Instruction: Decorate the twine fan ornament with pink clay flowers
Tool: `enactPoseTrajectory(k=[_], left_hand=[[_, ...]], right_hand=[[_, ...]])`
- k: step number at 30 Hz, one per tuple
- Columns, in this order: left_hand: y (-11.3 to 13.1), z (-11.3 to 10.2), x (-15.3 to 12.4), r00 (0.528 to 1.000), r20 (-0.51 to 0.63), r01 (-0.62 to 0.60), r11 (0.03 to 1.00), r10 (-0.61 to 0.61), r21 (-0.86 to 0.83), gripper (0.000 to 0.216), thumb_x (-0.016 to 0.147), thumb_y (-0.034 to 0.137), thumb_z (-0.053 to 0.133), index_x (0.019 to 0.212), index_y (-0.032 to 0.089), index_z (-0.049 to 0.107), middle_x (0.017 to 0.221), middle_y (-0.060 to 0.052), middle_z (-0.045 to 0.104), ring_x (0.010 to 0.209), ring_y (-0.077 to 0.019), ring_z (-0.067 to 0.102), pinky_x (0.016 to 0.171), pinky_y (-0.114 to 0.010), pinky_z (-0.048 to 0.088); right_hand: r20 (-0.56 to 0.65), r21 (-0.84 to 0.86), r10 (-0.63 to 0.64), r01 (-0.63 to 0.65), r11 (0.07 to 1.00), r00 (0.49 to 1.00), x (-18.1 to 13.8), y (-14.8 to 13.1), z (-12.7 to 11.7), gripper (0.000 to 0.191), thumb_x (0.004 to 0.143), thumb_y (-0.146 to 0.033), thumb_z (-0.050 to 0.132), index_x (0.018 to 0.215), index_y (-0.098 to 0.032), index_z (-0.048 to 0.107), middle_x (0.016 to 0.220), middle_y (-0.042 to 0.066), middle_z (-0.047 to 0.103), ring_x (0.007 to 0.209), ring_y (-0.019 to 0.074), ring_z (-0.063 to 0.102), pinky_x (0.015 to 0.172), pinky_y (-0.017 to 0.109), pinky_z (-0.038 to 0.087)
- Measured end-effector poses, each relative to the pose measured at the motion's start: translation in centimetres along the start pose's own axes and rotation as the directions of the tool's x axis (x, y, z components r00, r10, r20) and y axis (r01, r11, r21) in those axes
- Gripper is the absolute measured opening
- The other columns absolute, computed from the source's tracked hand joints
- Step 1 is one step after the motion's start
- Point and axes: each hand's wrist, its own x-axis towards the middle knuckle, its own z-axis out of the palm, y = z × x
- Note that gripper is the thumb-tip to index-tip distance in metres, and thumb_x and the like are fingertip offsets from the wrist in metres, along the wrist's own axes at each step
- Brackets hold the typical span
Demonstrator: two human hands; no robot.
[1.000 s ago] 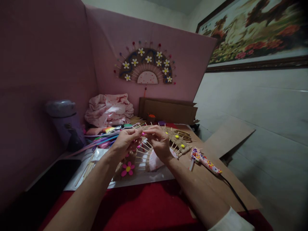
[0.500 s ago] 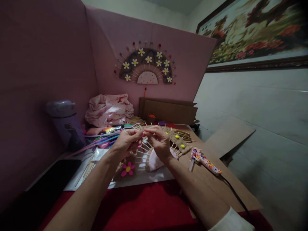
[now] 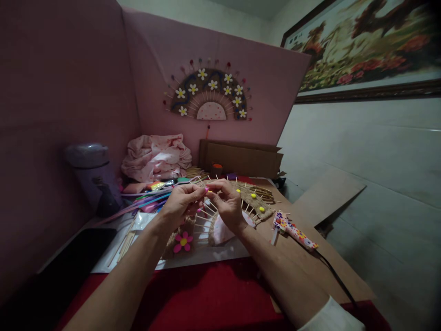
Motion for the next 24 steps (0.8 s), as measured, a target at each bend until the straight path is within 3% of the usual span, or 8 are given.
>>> enactPoseTrajectory(k=[4,20,24], left_hand=[[0.01,-0.05,0.06,1.0,-0.016,0.015,1.0,-0.014,0.01,0.036,0.067,0.044,0.072,0.06,0.012,0.055,0.047,0.002,0.053,0.031,-0.0014,0.033,0.032,-0.015,0.016],[-0.08,-0.2,0.06,1.0,0.003,0.029,1.0,-0.029,-0.006,0.032,0.065,0.037,0.075,0.061,0.012,0.056,0.048,0.002,0.055,0.03,-0.0002,0.03,0.031,-0.015,0.016],[-0.02,-0.08,0.04,1.0,0.0,0.022,1.0,-0.022,-0.022,0.031,0.067,0.039,0.073,0.065,0.012,0.057,0.049,0.003,0.055,0.031,-0.0007,0.032,0.033,-0.015,0.018]], right_hand=[[-0.017,0.004,-0.007,0.007,1.0,1.0,0.03,0.18,0.04,0.004,0.08,-0.02,0.064,0.081,-0.022,0.067,0.084,0.002,0.061,0.084,0.0157,0.058,0.071,0.029,0.046],[-0.032,0.03,0.017,-0.016,0.999,0.999,0.03,0.34,0.03,0.01,0.078,-0.02,0.067,0.086,-0.025,0.07,0.085,0.002,0.059,0.08,0.0148,0.057,0.062,0.027,0.045],[-0.029,0.014,0.012,-0.012,1.0,1.0,0.0,0.42,0.06,0.006,0.079,-0.021,0.066,0.084,-0.024,0.069,0.083,0.002,0.061,0.081,0.0153,0.057,0.068,0.029,0.046]])
